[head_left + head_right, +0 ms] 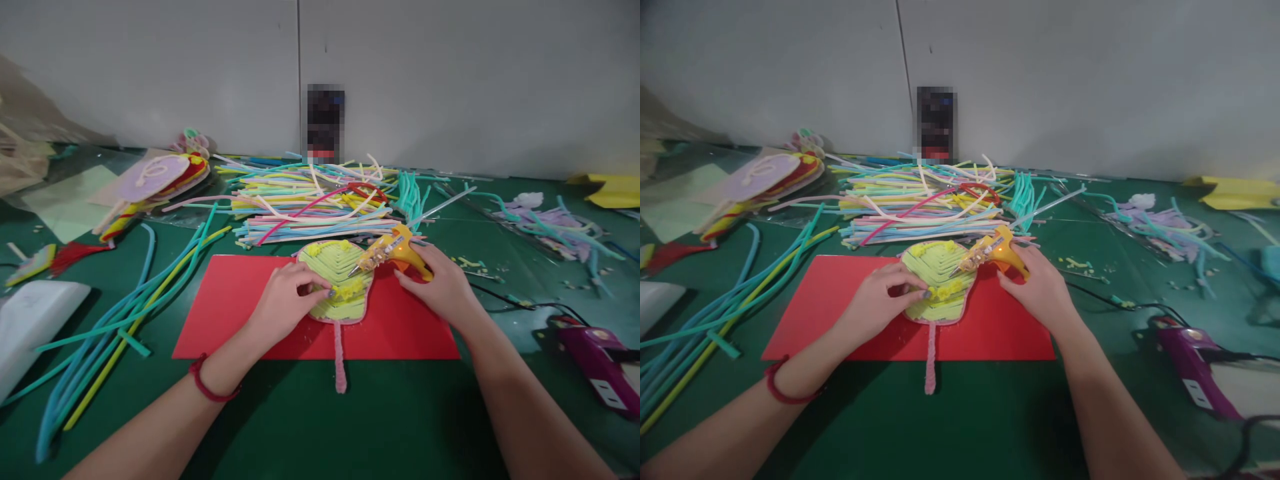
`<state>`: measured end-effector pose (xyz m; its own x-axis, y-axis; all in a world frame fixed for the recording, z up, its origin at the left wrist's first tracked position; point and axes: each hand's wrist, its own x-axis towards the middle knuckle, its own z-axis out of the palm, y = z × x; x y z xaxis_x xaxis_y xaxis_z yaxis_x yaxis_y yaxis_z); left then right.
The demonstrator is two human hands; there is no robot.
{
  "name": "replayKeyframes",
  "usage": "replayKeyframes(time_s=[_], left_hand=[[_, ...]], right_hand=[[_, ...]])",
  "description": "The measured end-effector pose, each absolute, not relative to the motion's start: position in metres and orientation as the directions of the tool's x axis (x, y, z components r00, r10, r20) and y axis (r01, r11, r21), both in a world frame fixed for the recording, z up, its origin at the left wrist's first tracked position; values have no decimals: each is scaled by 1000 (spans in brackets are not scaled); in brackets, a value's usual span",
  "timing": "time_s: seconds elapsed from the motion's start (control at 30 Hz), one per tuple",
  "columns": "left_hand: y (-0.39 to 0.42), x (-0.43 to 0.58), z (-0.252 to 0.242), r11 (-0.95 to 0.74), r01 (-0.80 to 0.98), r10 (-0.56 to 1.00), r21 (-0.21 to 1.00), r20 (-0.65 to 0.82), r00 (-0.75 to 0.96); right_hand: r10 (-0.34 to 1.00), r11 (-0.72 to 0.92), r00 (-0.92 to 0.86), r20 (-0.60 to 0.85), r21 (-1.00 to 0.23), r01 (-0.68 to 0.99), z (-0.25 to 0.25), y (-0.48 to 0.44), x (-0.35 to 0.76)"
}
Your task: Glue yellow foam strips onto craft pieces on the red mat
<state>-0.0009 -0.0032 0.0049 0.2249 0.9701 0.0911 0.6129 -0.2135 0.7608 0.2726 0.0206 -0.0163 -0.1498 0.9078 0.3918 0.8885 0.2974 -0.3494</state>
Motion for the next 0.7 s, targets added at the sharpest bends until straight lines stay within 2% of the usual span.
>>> replayKeyframes(time_s=[0.07,0.27,0.7], left_hand=[[-4,-1,7,-255,616,959,745,115,259],[-4,-2,9,-260,519,939,814,87,334],[-3,0,7,-236,523,939,819,54,339]], right_hand=[[908,299,-157,389,-337,893,-16,21,274],[905,323,-191,380,-323,889,-13,20,276],[882,377,-244,403,-290,880,-11,19,276]])
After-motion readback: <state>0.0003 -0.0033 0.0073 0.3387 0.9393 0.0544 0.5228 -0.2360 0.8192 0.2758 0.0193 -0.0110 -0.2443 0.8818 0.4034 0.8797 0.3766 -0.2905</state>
